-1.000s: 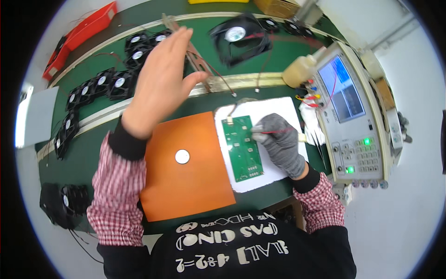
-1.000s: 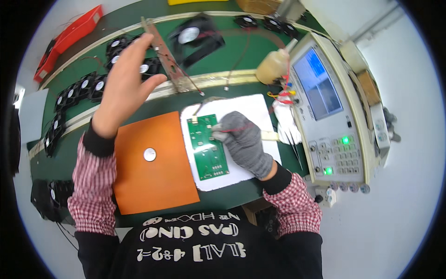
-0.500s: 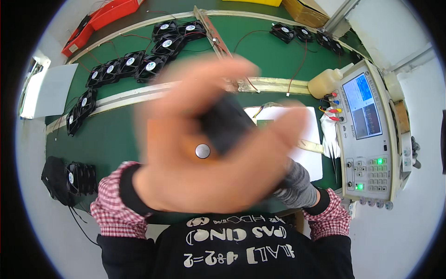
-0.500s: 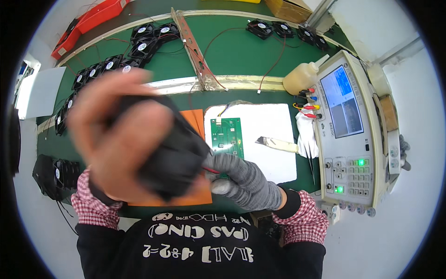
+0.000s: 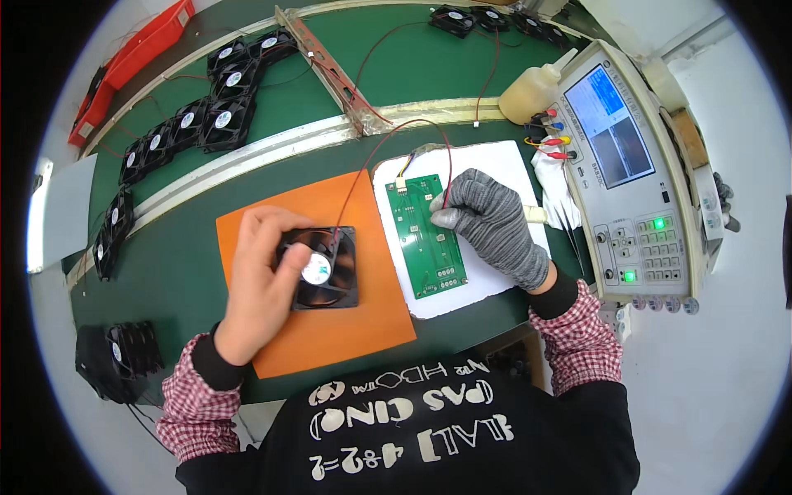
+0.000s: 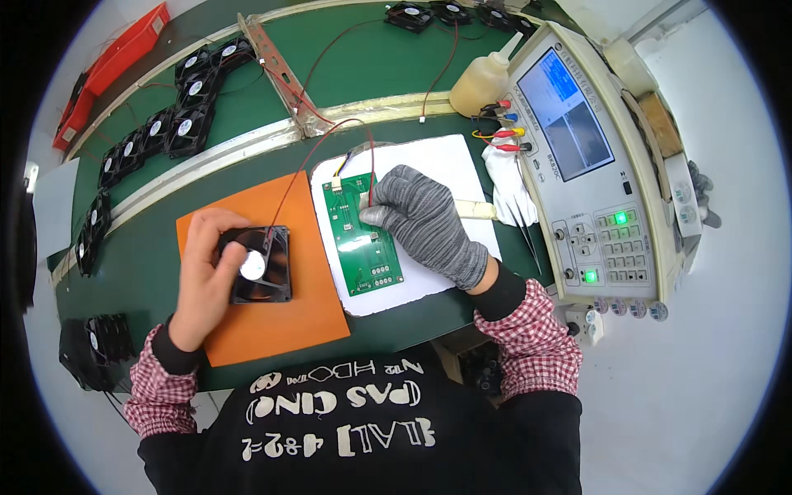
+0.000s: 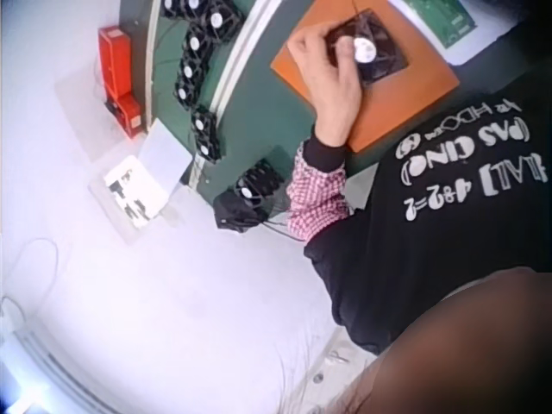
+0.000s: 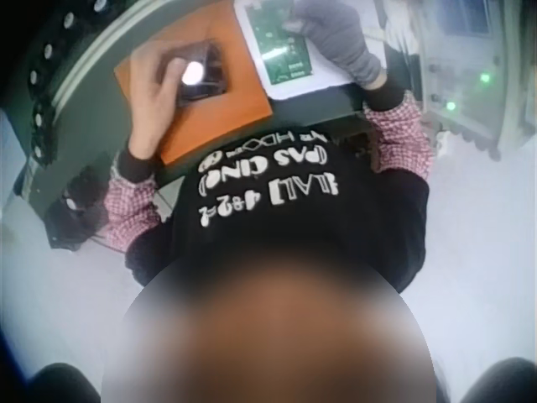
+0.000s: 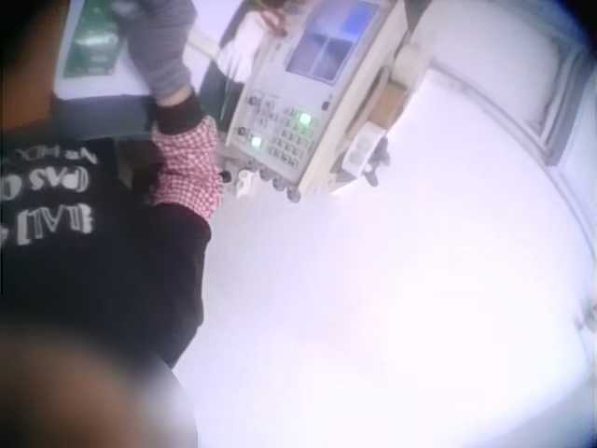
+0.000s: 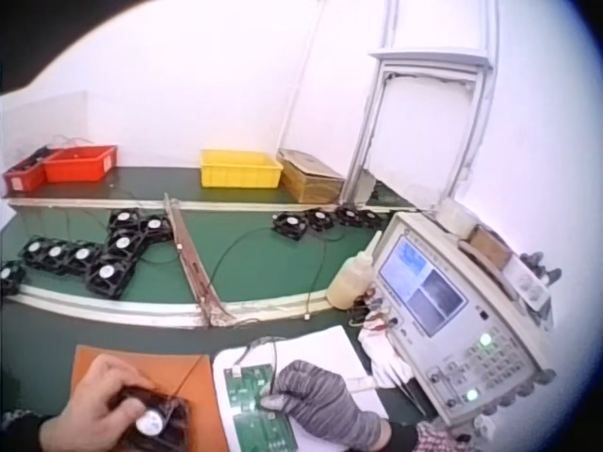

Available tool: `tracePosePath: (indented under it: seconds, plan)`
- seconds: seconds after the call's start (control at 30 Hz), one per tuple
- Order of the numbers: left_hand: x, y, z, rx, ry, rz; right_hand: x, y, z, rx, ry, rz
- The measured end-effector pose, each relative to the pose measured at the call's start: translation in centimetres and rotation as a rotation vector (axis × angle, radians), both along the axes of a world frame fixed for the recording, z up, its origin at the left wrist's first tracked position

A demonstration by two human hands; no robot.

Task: The person repeatedly picks up small black cooling fans from a green workbench and connects them to a green circuit board using red and black wires. After briefly testing each fan, the person disconnects it and places it back on the table. The process is repeated for multiple fans throughout the clip.

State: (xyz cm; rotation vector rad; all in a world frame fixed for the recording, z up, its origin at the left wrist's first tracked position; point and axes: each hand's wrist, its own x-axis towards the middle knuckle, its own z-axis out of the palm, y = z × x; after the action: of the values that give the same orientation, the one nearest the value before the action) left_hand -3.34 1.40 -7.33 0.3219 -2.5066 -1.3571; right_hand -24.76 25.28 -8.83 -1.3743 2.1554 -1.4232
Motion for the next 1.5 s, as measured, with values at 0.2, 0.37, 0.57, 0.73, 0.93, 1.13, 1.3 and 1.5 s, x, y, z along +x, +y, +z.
tracePosePath:
  seconds: [0.2,0.37,0.57,0.73,0.93,1.13,1.3,1.5]
  plan:
    - [-0.7,2.0,2.1,-0.486,-0.026,-0.201,-0.3,0.0,-1.5,-0.03,0.277,0.105]
    - [-0.3,2.7,1.3,-0.559,0.018,-0.182,-0.2,-0.2,-0.4,0.121,0.536,0.181]
    - [3.6,2.3,6.3,-0.373,0.558,-0.363,-0.2,-0.2,-1.1,0.041,0.152,0.077]
    - [4.8,4.2,8.6,0.62,0.373,-0.38,-0.3,-0.2,-0.8,-0.013,0.207,0.111]
    - [-1.0,4.1,7.7,-0.826,0.854,-0.095,-0.4,-0.7,-1.4,-0.031,0.41,0.119]
    - [-13.5,-3.5,4.3,-1.0,0.342,0.463,-0.2,0.2,-1.4,-0.21,0.039,-0.012]
    - [-13.1,-11.4,-1.3,-1.248,0.013,0.403,0.1,-0.2,-0.3,-0.195,0.016,-0.045]
    - [-6.0,-0.1,2.8,-0.849,0.473,-0.252,1.9,-0.1,2.3,-0.153,0.522,-0.017]
